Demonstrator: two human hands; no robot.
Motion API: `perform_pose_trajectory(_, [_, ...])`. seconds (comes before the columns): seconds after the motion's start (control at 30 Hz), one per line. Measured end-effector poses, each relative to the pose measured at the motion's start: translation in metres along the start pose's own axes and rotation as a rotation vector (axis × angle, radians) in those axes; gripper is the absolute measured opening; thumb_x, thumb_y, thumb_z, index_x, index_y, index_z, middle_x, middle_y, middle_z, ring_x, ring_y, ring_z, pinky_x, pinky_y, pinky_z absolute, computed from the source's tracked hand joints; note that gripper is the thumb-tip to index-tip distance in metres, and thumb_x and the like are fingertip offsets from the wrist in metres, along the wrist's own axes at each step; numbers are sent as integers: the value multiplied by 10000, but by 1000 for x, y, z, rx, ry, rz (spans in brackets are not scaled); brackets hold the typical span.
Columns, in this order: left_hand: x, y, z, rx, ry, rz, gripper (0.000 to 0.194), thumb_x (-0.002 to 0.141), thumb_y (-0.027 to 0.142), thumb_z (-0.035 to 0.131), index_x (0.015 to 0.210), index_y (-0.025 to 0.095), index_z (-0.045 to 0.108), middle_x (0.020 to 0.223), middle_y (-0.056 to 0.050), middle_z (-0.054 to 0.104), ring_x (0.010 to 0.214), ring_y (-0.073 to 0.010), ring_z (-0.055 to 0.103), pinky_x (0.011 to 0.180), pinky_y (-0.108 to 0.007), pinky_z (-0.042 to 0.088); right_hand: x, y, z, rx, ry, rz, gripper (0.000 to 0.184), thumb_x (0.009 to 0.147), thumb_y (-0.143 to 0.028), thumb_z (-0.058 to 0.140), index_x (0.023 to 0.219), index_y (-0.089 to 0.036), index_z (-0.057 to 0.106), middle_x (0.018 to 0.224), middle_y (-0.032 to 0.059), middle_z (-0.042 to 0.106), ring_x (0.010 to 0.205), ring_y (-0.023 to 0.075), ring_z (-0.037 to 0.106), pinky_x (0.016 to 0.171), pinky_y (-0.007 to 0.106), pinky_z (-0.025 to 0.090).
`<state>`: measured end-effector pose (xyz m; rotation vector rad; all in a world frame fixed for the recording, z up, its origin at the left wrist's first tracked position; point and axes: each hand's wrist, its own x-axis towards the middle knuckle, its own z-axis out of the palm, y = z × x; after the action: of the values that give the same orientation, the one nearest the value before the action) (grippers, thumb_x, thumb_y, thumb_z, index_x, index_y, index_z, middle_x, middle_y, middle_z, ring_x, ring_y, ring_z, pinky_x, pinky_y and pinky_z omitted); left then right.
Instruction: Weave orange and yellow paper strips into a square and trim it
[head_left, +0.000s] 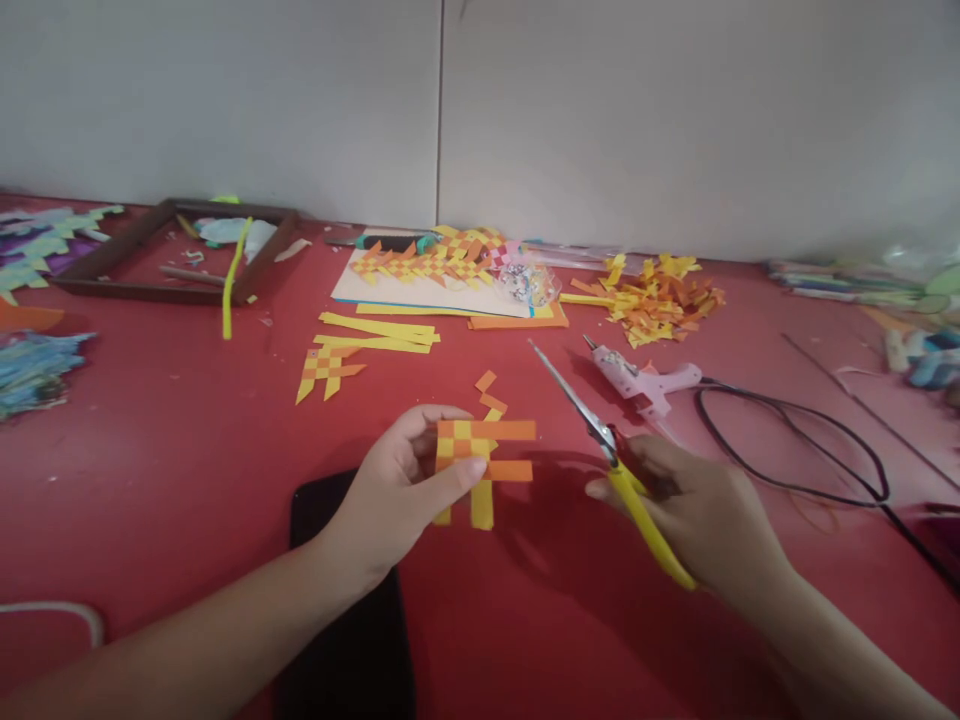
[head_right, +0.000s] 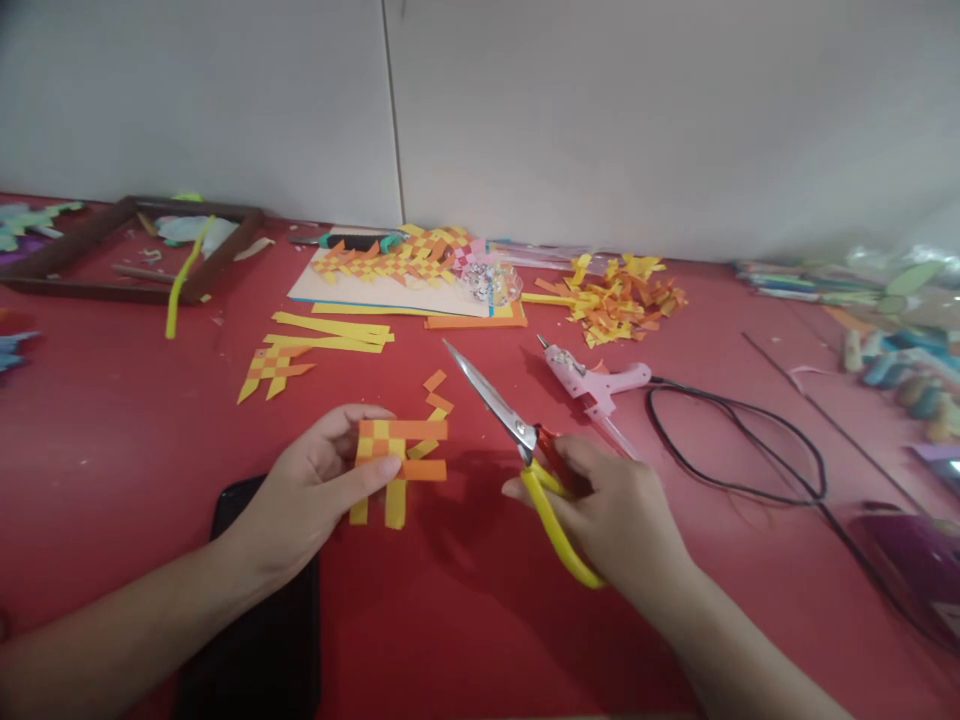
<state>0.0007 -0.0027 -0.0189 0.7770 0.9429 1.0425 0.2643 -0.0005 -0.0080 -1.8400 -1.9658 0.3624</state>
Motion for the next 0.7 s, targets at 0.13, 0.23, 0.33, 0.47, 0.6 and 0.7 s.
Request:
perform_pose_trajectory(0.13, [2,-1,-1,32,-19,-8,411,776,273,816,1130,243,609,942,3,740,804,-117,697,690,-192,539,5,0,5,-112,44,-1,634,713,-827,516,563,-232,357,466,-49,331,453,102,276,437,249,254])
perform_pose_trajectory(0.23, [3,-4,-3,50,-12,-19,393,782,308,807,1122,231,626,930,-16,748,800,-137,695,715,-229,540,7,1,9,-154,67,-7,636,729,-838,471,565,-237,341,462,-45,345,451,104,255,451,258,249])
perform_pose_trajectory(0.33, [3,-5,-5,22,-17,11,268,812,319,771,1045,234,672,916,-9,739,801,-137,675,738,-249,516,9,1,12,-165,59,-5,628,737,-823,474,567,-236,331,458,-47,353,440,101,254,456,258,248])
perform_pose_trajectory(0.47, [0,0,-4,16,-102,76,174,747,327,819,749,211,690,963,-33,729,965,-189,659,881,-304,477,11,0,15,-134,54,3,624,739,-814,475,573,-235,316,464,-44,365,447,106,278,459,262,239])
perform_pose_trajectory(0.6, [-3,2,-4,94,-180,235,169,696,329,857,680,220,729,1297,-35,569,1307,-236,434,1029,-296,360,13,-1,16,-88,55,11,634,732,-822,471,569,-236,292,475,-46,342,470,106,253,470,267,233])
perform_pose_trajectory(0.7, [-2,-4,-6,112,-185,245,133,718,308,842,671,234,742,1059,-22,558,996,-153,529,864,-247,411,14,-2,16,-46,51,12,643,720,-824,485,568,-233,281,487,-51,323,478,104,266,471,264,236])
